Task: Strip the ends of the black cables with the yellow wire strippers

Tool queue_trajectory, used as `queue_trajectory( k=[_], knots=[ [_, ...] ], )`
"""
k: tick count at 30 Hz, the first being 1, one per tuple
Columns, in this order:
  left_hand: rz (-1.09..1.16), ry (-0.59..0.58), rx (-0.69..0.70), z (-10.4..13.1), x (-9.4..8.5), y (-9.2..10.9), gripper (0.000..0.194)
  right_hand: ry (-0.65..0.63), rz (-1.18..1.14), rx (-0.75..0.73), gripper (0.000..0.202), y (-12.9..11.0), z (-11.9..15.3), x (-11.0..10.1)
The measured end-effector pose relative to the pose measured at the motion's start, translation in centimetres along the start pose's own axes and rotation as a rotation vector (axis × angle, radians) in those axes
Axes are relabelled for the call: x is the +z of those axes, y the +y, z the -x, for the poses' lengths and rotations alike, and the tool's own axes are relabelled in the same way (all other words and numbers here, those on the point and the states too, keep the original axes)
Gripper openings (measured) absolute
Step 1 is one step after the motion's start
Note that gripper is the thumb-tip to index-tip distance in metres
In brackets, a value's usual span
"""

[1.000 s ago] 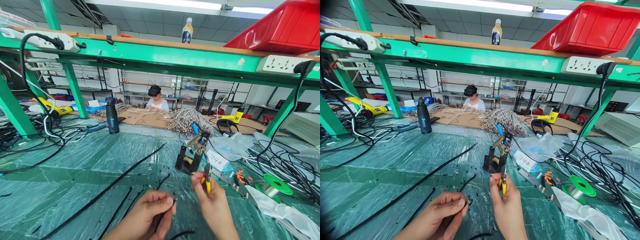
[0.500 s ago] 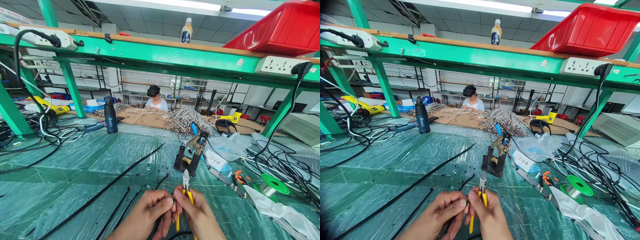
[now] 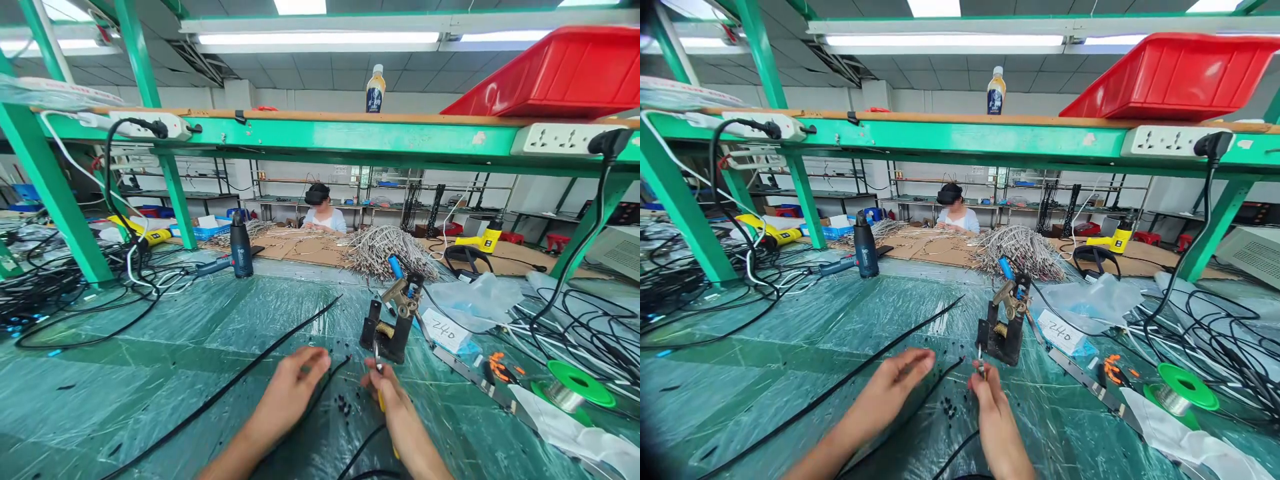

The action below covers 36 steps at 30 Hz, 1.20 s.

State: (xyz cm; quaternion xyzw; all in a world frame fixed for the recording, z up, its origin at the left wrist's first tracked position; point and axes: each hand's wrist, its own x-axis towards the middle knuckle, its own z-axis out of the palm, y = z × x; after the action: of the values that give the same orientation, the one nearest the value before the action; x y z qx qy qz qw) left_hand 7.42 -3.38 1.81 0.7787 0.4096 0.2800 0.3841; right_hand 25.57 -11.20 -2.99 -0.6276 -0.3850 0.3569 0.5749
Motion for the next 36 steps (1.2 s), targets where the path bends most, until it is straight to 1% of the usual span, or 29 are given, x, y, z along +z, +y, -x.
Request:
queue_trajectory(
  k=[3,5,6,8,11,14,16,19,22,25,28,30,33,35,36],
  knots=[
    [-0.117,0.020,-0.041,-2.7,-1.8,-0.9,0.038,-0.102,0.075,0.019,0.051,0.1,-0.2,-0.3],
    [-0.221,0.010,-0.063,-5.3,-2.4,-1.5,0.031,-0.108,0.130,0.015,0.057,0.0,-0.5,-0.8],
    [-0.282,0.008,-0.078,-6.8,-2.4,-1.8,0.028,-0.099,0.154,0.014,0.059,0.0,-0.7,-1.1],
    [-0.411,0.023,-0.114,-9.6,-1.9,-2.4,0.023,-0.079,0.193,0.014,0.062,0.0,-1.2,-1.6],
    [-0.600,0.068,-0.157,-13.0,-0.5,-3.4,0.024,-0.067,0.233,-0.007,0.062,0.0,-1.5,-1.8],
    [-0.731,0.069,-0.172,-14.9,0.4,-4.3,0.024,-0.059,0.256,-0.061,0.057,0.0,-1.4,-1.6],
    [-0.787,0.066,-0.187,-15.5,0.3,-4.8,0.024,-0.056,0.275,-0.089,0.055,0.0,-1.3,-1.4],
    [-0.835,0.067,-0.212,-15.6,-0.8,-5.4,0.026,-0.071,0.304,-0.118,0.052,0.0,-1.2,-1.3],
    [-0.843,0.047,-0.230,-14.5,-2.0,-5.7,0.026,-0.081,0.329,-0.143,0.048,0.0,-1.0,-1.2],
    [-0.819,0.030,-0.257,-12.9,-2.5,-5.9,0.025,-0.096,0.345,-0.172,0.046,-0.1,-0.9,-1.1],
    [-0.757,0.028,-0.305,-12.1,-2.6,-5.8,0.021,-0.105,0.352,-0.205,0.045,-0.2,-0.8,-1.1],
    [-0.693,0.038,-0.331,-12.0,-3.2,-5.3,0.020,-0.104,0.358,-0.218,0.044,-0.2,-0.8,-1.1],
    [-0.564,0.076,-0.348,-11.4,-4.6,-3.9,0.020,-0.097,0.360,-0.231,0.042,-0.2,-0.7,-0.9],
    [-0.451,0.091,-0.346,-9.9,-5.7,-2.3,0.023,-0.094,0.349,-0.247,0.040,-0.3,-0.5,-0.6],
    [-0.386,0.087,-0.341,-8.7,-6.0,-1.4,0.024,-0.099,0.339,-0.257,0.041,-0.4,-0.3,-0.3]
  ],
)
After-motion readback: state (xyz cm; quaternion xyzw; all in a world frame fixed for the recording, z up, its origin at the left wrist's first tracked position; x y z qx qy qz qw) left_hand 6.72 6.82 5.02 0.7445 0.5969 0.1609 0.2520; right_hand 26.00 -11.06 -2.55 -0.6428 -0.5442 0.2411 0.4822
